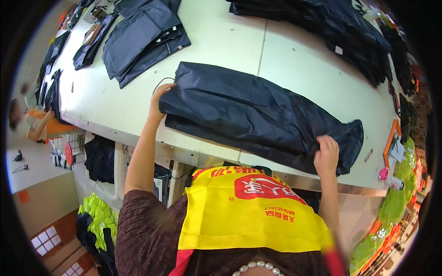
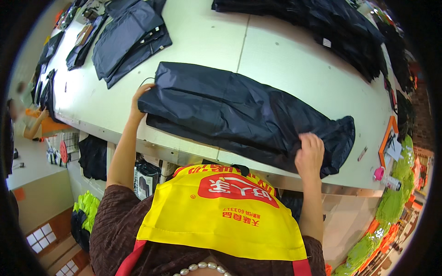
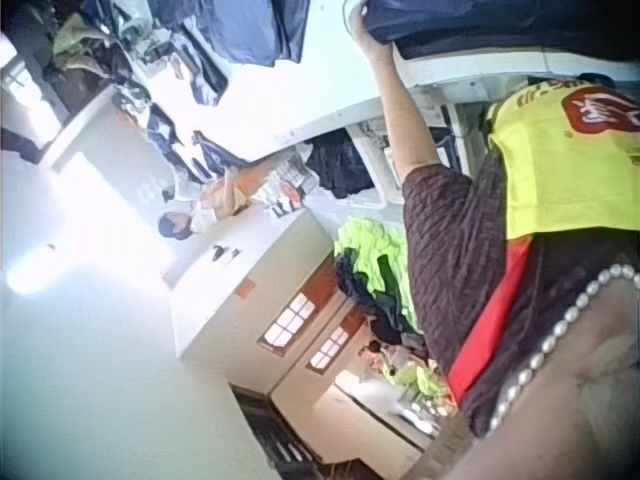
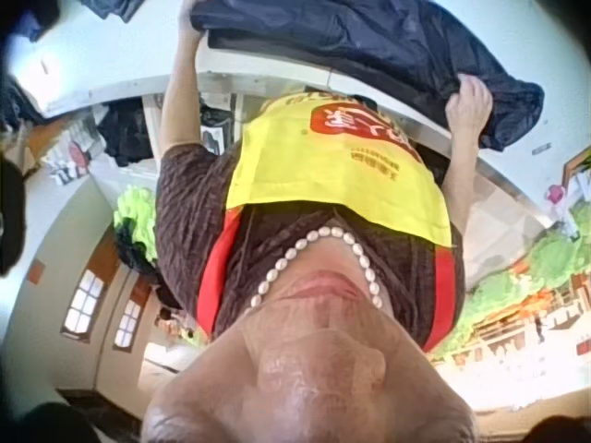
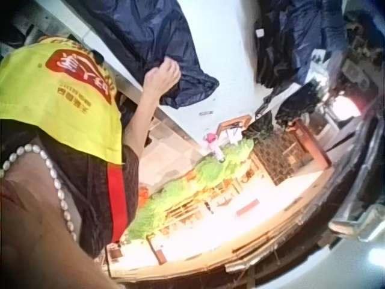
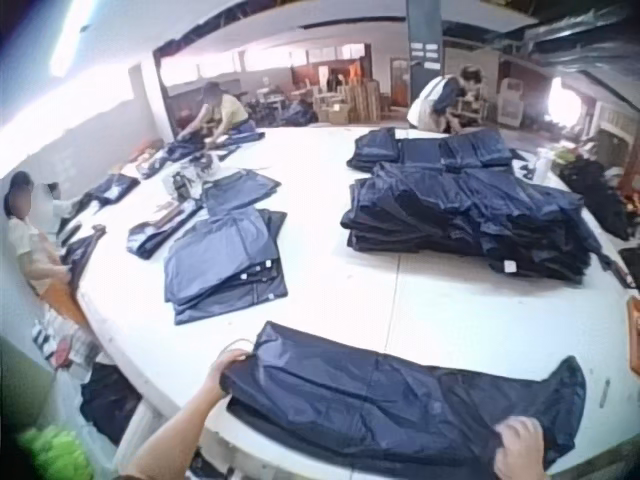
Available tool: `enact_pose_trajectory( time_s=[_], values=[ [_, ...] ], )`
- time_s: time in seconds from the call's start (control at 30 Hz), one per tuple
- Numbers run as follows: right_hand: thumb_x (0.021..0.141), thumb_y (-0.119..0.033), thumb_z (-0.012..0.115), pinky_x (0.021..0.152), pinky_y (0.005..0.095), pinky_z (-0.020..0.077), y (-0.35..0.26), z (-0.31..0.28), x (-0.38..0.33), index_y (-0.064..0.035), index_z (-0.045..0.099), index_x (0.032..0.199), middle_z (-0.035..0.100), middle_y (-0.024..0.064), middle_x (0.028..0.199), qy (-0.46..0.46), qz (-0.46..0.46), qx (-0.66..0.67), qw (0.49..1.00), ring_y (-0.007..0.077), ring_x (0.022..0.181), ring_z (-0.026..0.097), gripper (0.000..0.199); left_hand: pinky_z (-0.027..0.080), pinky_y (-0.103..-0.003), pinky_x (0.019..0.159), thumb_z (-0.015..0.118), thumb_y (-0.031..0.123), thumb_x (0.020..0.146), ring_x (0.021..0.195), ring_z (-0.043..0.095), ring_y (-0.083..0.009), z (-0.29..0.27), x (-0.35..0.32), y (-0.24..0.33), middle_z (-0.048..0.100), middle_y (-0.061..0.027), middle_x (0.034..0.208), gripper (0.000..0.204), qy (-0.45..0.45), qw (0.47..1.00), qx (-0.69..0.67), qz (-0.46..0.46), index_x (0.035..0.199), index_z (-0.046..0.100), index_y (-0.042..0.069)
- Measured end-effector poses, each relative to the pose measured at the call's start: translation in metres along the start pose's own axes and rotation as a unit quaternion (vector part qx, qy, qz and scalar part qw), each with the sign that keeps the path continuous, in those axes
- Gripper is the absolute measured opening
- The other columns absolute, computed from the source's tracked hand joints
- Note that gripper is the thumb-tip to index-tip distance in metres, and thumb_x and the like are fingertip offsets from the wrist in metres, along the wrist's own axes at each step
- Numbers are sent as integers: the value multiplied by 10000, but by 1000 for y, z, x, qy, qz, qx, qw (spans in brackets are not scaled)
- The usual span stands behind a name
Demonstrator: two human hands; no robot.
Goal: The person folds a dark jacket on a table, aligns the sleeves, and places it into a black plastic bag. They then retrieve another jacket from a basket, unfold it, and fold it in the same manner before bagging it.
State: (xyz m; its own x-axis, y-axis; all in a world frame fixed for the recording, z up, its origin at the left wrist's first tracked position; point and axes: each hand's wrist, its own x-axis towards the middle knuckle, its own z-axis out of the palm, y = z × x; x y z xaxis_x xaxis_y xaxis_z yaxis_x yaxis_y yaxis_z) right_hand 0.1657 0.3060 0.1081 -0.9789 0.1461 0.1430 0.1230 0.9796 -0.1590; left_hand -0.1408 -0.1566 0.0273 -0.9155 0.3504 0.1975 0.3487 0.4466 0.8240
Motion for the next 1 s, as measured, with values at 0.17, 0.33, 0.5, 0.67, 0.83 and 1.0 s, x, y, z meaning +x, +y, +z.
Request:
enact_pose_trajectory(
  time_s=[0.17,0.33,0.5,0.67,0.83,1.0],
  values=[
    [682,-471,695,890,527,313,-110,13,34,-122,470,1272,397,159,1316,-10,-125,50,991,368,1201,375,722,405,-381,972,403,506,925,1121,538,-258,-15,9,-1,544,-116,1252,630,23,811,-415,-412,1339,418,32],
    [771,-566,581,977,574,257,-103,94,63,-115,445,1320,354,174,1395,23,-98,45,994,383,1285,304,722,367,-319,1000,561,416,889,1160,498,-224,0,-10,-4,530,-113,1261,609,-70,860,-352,-363,1296,446,-22],
    [769,-590,575,1016,564,249,-70,96,71,-138,454,1320,376,146,1391,11,-170,53,984,364,1303,299,723,461,-273,831,635,242,860,924,590,-158,10,-50,37,611,-90,1093,477,-104,907,-224,-342,1217,492,-40],
    [762,-576,586,1042,555,204,-72,89,86,-131,490,1294,394,135,1391,-49,-180,46,981,341,1318,288,701,449,-252,661,730,300,765,791,575,-136,16,-58,59,616,-84,932,592,8,950,-60,-307,1186,492,-43],
    [778,-521,598,950,454,341,-140,62,106,-62,495,1252,422,181,1337,60,-190,164,966,357,1223,387,668,445,-257,654,742,259,716,767,581,-149,10,-36,62,620,-79,913,548,-61,909,-139,-388,1118,534,-50],
    [756,-591,571,927,501,336,-178,112,90,-73,463,1313,392,124,1390,-58,-309,45,948,329,1290,320,768,506,-292,792,721,135,704,832,620,-182,6,-42,40,641,-105,939,436,-94,863,-271,-416,1057,550,-55]
  ],
)
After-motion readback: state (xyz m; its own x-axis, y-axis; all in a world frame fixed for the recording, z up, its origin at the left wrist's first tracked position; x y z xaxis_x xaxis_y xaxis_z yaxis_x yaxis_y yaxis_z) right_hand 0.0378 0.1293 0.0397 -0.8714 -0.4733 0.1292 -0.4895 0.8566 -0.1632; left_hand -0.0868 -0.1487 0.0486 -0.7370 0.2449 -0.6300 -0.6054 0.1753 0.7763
